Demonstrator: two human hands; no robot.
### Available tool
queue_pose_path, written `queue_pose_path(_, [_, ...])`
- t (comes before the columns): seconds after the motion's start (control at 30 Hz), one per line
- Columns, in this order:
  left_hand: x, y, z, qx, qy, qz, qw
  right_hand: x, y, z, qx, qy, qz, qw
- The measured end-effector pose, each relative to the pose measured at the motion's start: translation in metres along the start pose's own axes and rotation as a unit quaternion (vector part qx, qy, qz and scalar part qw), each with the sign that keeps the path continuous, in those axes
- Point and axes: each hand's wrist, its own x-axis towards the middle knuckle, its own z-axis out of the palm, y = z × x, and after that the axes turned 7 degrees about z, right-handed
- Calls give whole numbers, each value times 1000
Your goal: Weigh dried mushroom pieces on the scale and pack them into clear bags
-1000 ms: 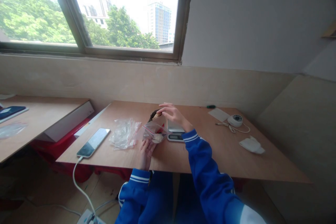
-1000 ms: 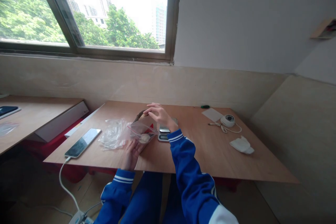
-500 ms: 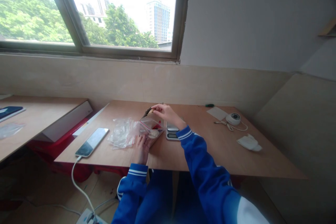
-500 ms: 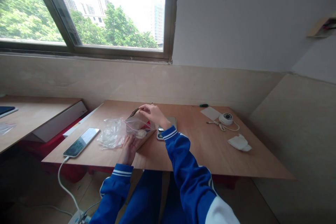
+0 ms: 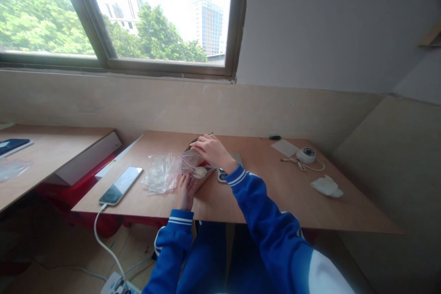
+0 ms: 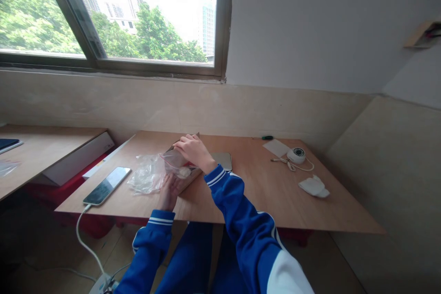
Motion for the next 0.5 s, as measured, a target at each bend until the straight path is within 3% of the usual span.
queue_pose_path(0.1, [2, 3, 1, 9, 6, 1, 1000, -7, -1, -3, 88, 46, 26, 995])
queue_pose_path(0.2, [1, 2, 2, 20, -9, 14, 1000, -19, 1, -9, 238, 89, 64, 965])
queue_pose_path(0.3, [-1, 1, 6, 12, -32, 27, 999, -32, 3, -8, 336, 7, 68, 939])
queue_pose_path(0.37, [-1, 0, 10, 8, -44, 35, 998, -38, 4, -2, 333, -50, 80, 938])
queue_pose_path(0.5, [-3, 1, 17, 7, -60, 50, 997, -46, 7, 18, 269, -83, 121, 952])
